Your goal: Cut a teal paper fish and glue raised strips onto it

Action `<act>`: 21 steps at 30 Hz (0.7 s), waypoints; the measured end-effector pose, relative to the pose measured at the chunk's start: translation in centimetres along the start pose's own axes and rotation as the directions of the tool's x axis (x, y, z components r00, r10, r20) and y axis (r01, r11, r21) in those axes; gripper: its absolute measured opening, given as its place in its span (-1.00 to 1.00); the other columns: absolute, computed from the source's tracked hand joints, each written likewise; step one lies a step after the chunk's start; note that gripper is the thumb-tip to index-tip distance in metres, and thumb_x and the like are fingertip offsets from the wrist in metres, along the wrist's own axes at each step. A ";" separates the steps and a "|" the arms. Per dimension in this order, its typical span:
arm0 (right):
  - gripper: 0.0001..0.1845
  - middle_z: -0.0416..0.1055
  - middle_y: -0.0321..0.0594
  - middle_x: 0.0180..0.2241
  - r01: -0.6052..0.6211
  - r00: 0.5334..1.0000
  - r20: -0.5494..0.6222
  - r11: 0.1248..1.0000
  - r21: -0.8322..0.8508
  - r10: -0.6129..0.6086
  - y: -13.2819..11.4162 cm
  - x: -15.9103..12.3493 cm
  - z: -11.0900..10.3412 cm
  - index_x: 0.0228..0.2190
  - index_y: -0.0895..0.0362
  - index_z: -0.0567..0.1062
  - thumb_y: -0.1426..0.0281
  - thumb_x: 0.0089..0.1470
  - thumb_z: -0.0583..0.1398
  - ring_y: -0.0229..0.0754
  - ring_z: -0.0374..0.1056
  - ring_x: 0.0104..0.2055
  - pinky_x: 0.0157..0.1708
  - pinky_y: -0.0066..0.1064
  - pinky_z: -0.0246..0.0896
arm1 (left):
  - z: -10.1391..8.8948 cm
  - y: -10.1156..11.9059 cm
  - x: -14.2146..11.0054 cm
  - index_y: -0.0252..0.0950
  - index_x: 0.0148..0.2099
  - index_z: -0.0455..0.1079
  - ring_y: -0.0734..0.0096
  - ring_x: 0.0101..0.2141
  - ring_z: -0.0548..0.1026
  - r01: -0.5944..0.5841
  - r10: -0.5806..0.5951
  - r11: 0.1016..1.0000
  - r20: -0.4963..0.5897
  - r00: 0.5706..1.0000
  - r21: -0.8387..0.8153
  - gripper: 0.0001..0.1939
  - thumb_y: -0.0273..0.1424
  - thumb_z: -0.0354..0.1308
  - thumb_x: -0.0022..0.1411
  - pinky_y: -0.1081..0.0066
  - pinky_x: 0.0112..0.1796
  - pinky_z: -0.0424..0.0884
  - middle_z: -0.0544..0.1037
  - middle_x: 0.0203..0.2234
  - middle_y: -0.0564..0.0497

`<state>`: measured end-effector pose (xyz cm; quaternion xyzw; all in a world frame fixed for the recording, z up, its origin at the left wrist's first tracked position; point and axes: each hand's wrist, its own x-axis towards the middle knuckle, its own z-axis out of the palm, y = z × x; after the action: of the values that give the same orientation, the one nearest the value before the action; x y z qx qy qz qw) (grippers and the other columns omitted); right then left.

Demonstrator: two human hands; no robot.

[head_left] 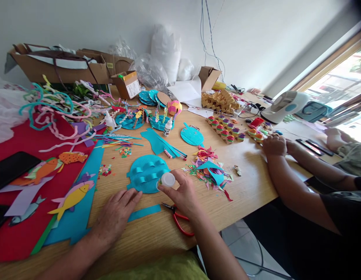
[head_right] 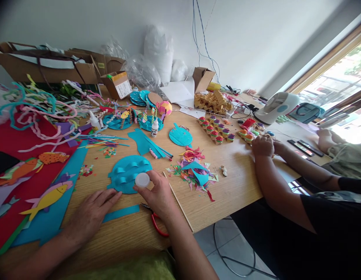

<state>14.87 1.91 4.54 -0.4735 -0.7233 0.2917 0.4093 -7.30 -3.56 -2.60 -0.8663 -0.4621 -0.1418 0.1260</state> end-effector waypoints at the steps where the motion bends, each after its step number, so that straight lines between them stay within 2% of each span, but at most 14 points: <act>1: -0.74 0.33 -0.36 -0.54 -0.002 1.000 0.007 1.000 0.009 0.002 0.0 0.0 0.1 -0.54 0.11 0.39 0.23 -0.09 0.31 -0.27 0.23 -0.47 -0.47 -0.50 0.08 | 0.0 0.0 0.0 -0.28 0.07 0.35 0.26 -0.17 0.44 -0.001 0.001 1.000 0.001 1.000 0.002 -0.50 -0.72 -0.12 0.16 0.31 -0.18 0.40 0.52 -0.11 -0.08; 11: -0.76 0.35 -0.35 -0.54 0.008 1.000 0.017 1.000 0.024 -0.009 -0.2 0.1 0.0 -0.53 0.10 0.40 0.23 -0.08 0.30 -0.28 0.23 -0.48 -0.46 -0.49 0.11 | 0.0 0.0 0.1 -0.26 0.08 0.34 0.26 -0.17 0.44 0.005 -0.005 1.000 0.007 1.000 -0.022 -0.50 -0.71 -0.11 0.16 0.32 -0.19 0.39 0.52 -0.11 -0.07; 16: -0.74 0.36 -0.35 -0.52 0.015 0.999 -0.038 1.000 -0.018 -0.015 -0.4 -0.1 -0.4 -0.53 0.10 0.39 0.20 -0.07 0.29 -0.27 0.23 -0.48 -0.44 -0.47 0.11 | 0.2 -0.1 -0.1 -0.23 0.09 0.34 0.25 -0.16 0.44 0.016 -0.015 0.998 0.005 1.000 -0.067 -0.50 -0.69 -0.10 0.16 0.31 -0.18 0.39 0.51 -0.09 -0.07; 21: -0.73 0.36 -0.36 -0.53 0.027 0.998 -0.062 1.000 0.012 -0.027 -0.5 -0.1 -0.4 -0.54 0.11 0.37 0.21 -0.08 0.30 -0.28 0.22 -0.49 -0.45 -0.48 0.10 | 0.1 0.0 0.0 -0.25 0.08 0.34 0.25 -0.17 0.44 0.016 -0.017 0.998 -0.005 1.000 -0.064 -0.51 -0.69 -0.11 0.17 0.31 -0.18 0.39 0.51 -0.11 -0.08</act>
<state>14.99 1.64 5.13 -0.4697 -0.7148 0.2761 0.4384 -7.31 -3.52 -2.72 -0.8656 -0.4642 -0.1598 0.0982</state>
